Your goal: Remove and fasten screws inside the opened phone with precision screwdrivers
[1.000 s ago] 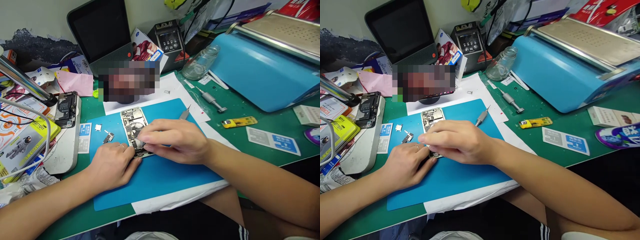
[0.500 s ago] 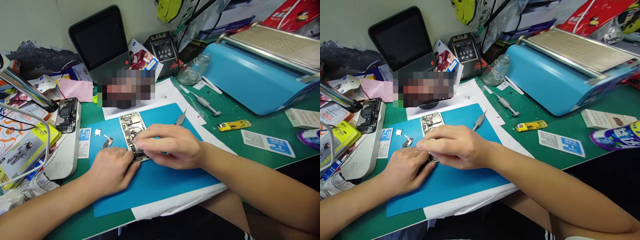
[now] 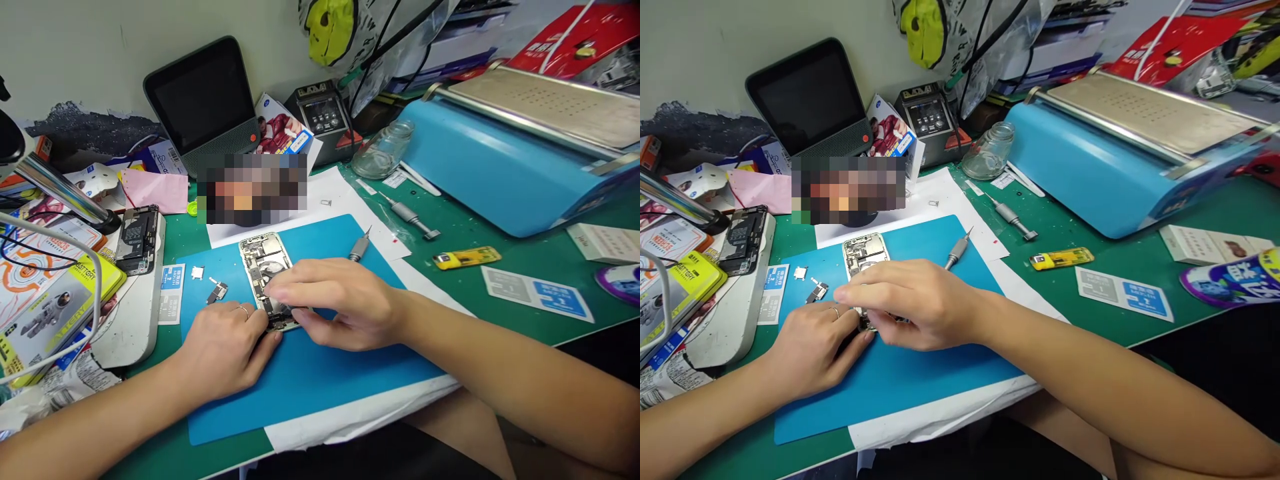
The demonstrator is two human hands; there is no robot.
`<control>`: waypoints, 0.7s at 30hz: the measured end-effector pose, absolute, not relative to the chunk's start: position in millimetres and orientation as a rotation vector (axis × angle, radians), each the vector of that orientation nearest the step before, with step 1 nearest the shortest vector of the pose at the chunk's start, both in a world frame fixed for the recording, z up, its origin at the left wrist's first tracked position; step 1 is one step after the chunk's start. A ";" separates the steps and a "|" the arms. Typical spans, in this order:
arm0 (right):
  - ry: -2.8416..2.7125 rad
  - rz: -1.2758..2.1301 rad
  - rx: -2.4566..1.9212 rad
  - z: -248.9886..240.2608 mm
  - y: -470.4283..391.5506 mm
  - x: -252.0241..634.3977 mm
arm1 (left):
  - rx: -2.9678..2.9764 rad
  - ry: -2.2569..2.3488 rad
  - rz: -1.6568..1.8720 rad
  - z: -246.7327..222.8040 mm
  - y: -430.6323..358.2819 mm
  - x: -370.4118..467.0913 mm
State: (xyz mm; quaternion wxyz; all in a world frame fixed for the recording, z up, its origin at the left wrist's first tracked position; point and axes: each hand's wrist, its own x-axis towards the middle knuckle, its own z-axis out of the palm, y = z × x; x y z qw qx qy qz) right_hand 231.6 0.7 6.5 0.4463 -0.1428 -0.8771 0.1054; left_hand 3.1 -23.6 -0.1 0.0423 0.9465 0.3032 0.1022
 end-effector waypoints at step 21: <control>-2.152 0.302 -0.343 8.2 0.2 231.1 | 2.907 0.925 0.304 1.7 -22.7 3.7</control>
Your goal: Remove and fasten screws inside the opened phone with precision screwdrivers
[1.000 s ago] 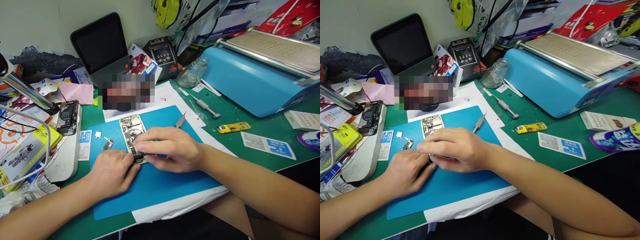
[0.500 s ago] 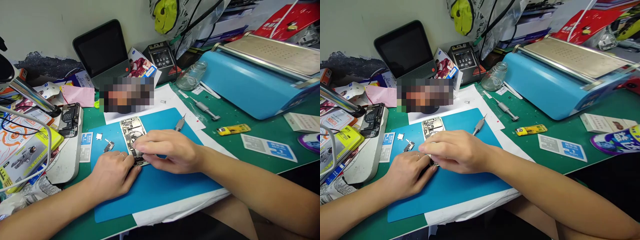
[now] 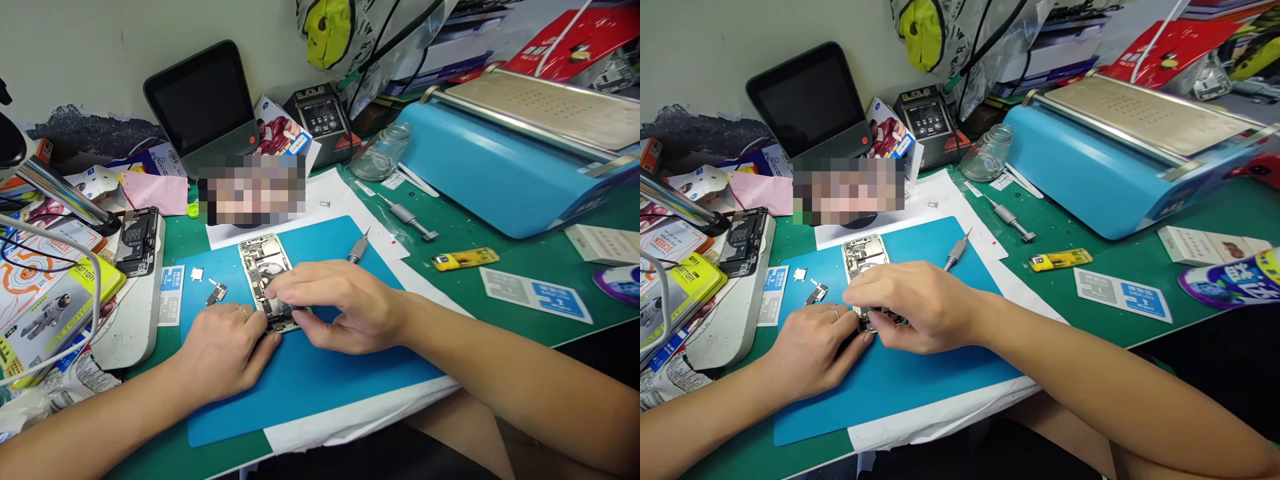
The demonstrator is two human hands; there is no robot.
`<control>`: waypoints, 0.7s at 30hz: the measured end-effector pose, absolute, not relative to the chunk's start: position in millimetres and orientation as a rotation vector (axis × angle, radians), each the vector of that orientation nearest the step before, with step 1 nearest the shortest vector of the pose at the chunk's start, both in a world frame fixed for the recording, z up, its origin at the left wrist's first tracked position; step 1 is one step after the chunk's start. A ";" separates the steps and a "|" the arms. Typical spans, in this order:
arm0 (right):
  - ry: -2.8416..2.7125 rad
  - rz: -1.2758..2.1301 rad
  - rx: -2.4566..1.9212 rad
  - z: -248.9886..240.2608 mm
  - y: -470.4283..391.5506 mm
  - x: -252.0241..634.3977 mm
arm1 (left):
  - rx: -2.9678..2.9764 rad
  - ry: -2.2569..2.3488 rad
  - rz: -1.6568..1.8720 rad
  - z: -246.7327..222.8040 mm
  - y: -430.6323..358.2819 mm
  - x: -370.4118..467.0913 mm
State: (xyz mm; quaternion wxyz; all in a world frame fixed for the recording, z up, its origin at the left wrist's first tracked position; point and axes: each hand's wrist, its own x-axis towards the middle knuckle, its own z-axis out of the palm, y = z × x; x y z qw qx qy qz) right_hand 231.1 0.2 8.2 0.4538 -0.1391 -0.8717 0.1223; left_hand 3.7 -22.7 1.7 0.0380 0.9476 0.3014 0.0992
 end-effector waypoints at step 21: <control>-2.177 0.295 -0.357 7.6 1.3 233.5 | 2.907 0.915 0.296 2.0 -22.9 3.6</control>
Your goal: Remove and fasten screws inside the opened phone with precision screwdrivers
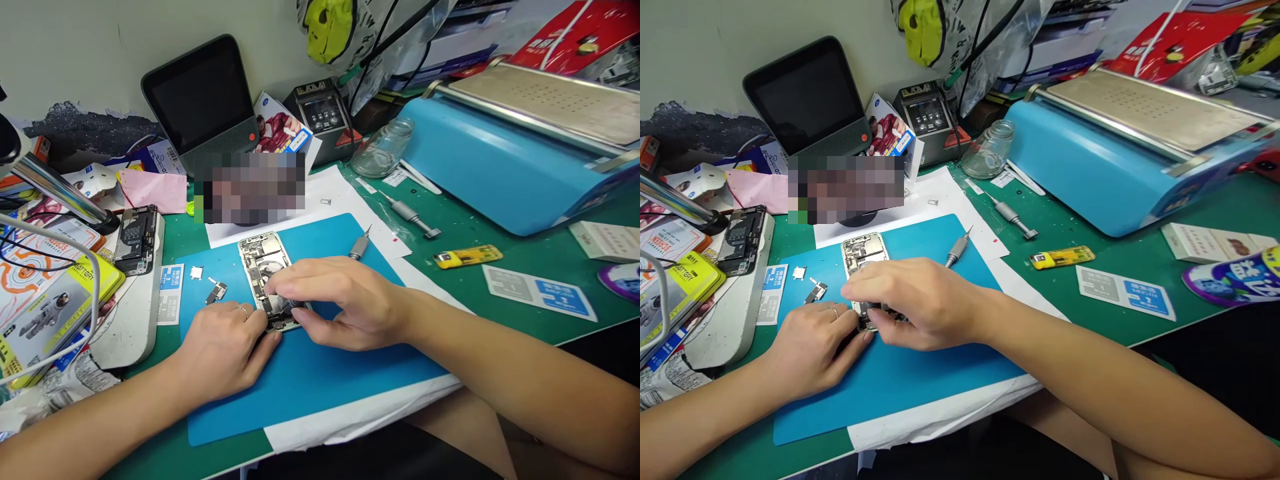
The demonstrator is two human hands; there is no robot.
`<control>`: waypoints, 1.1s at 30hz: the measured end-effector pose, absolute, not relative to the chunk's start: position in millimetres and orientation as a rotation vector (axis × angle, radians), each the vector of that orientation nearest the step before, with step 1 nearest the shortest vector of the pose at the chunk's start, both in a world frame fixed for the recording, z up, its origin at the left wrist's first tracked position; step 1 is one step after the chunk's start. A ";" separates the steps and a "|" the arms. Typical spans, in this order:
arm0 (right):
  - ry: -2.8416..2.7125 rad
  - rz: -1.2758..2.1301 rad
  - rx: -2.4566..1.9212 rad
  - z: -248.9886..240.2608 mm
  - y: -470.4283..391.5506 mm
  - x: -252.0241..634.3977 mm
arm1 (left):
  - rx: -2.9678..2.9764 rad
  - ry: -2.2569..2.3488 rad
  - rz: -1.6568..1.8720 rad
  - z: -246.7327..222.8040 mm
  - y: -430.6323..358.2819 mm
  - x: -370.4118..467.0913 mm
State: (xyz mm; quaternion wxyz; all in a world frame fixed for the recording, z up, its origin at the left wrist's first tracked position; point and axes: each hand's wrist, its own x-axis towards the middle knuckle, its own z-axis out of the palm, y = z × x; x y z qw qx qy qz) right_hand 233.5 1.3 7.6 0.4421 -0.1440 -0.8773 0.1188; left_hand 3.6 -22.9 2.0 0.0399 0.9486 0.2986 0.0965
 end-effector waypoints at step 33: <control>-2.192 0.316 -0.361 7.8 0.3 235.0 | 2.914 0.910 0.307 1.6 -22.9 4.1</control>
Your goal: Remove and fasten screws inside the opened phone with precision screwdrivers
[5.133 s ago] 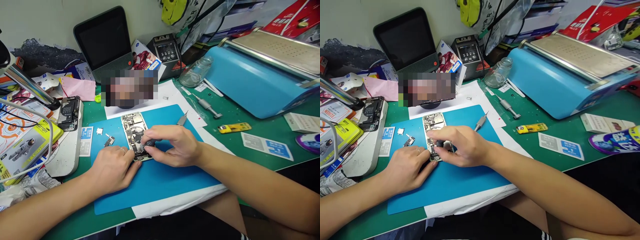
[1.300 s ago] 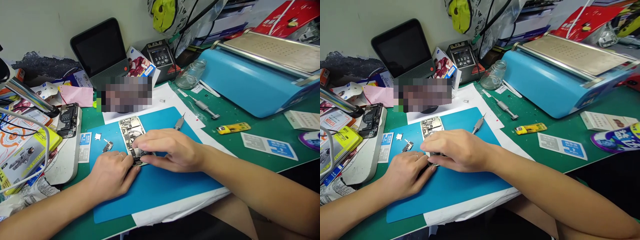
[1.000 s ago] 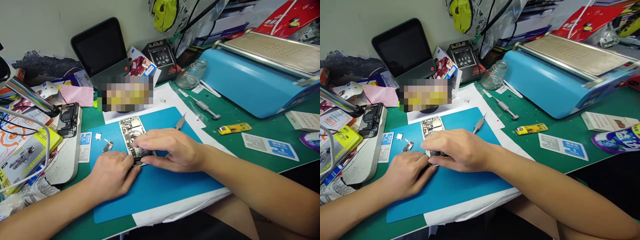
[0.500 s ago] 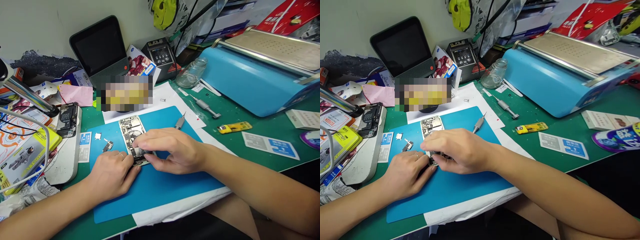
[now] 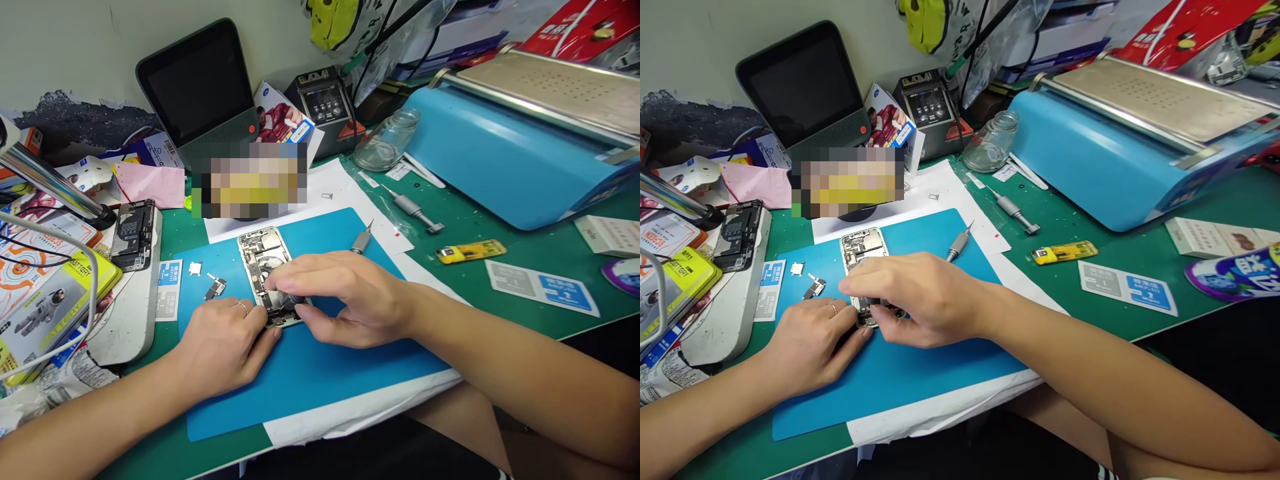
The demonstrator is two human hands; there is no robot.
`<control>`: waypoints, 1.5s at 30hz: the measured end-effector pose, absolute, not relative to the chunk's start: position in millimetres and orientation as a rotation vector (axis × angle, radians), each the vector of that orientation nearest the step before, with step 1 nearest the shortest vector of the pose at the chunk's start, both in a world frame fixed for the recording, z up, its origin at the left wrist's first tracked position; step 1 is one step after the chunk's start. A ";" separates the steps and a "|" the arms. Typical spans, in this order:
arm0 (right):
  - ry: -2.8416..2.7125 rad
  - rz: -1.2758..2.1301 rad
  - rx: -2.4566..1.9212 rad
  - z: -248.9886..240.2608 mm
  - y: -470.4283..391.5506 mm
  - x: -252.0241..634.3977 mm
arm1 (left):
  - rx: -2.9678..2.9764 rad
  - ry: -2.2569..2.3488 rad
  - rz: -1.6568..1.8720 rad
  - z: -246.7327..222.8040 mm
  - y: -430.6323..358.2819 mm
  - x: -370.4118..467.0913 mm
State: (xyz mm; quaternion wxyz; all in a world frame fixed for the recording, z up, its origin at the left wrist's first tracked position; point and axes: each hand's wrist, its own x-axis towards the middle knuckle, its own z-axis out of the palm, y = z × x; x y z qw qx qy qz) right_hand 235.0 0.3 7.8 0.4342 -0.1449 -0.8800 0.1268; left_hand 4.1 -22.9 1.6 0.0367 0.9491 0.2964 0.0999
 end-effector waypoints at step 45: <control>-1.950 0.850 -0.648 -8.8 -2.3 225.7 | 3.103 0.644 0.707 9.6 -41.3 8.9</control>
